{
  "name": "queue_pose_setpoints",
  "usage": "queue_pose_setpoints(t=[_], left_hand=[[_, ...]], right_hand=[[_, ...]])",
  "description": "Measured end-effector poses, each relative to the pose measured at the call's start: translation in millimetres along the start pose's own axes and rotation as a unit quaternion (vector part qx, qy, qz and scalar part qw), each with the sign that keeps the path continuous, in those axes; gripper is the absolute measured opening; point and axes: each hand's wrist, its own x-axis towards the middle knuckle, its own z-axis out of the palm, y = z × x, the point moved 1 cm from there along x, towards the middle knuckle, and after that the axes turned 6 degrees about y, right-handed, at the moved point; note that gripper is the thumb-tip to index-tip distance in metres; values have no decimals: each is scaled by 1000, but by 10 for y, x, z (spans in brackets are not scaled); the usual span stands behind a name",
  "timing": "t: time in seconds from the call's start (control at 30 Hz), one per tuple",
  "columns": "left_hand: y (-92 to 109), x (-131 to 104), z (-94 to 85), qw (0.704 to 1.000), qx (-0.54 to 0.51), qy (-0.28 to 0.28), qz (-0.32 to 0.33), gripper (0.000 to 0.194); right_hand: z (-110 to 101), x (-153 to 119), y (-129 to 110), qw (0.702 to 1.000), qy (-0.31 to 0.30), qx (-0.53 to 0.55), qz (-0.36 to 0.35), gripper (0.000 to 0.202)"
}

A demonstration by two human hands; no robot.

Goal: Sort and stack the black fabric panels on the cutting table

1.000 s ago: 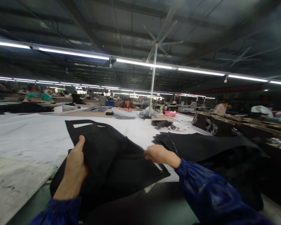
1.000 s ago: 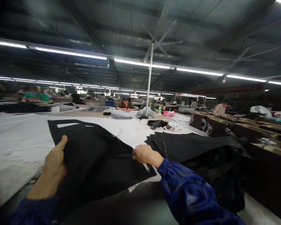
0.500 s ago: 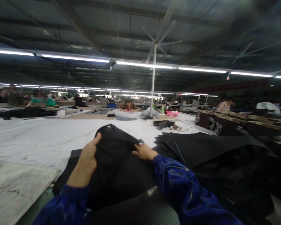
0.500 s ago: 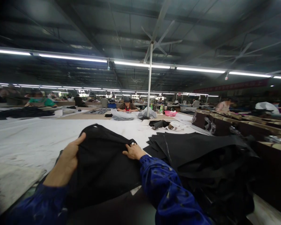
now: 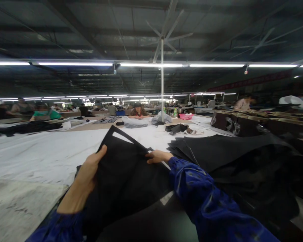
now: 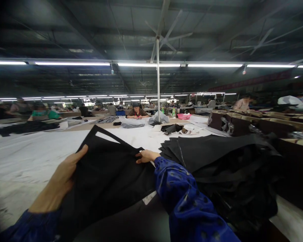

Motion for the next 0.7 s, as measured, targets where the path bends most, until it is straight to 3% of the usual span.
queue_pose_setpoints(t=[0.13, 0.27, 0.33, 0.43, 0.57, 0.7], left_hand=[[-347, -262, 63, 980, 170, -90, 43, 47], [-688, -458, 131, 897, 330, -250, 157, 44], [-776, -528, 185, 858, 376, -286, 204, 40], [-803, -605, 243, 817, 427, -304, 240, 38], [-757, -689, 245, 779, 469, -328, 256, 38], [-728, -779, 232, 753, 477, -365, 270, 39]], right_hand=[[-156, -36, 165, 996, 55, 19, 67, 25], [-171, -35, 224, 983, 127, 63, 117, 27], [-143, -22, 206, 978, 151, 88, 113, 34], [-106, 7, 172, 973, 196, 86, 82, 35], [-107, 53, 159, 969, 243, 40, 39, 52], [-148, 60, 123, 967, 254, 10, 9, 25]])
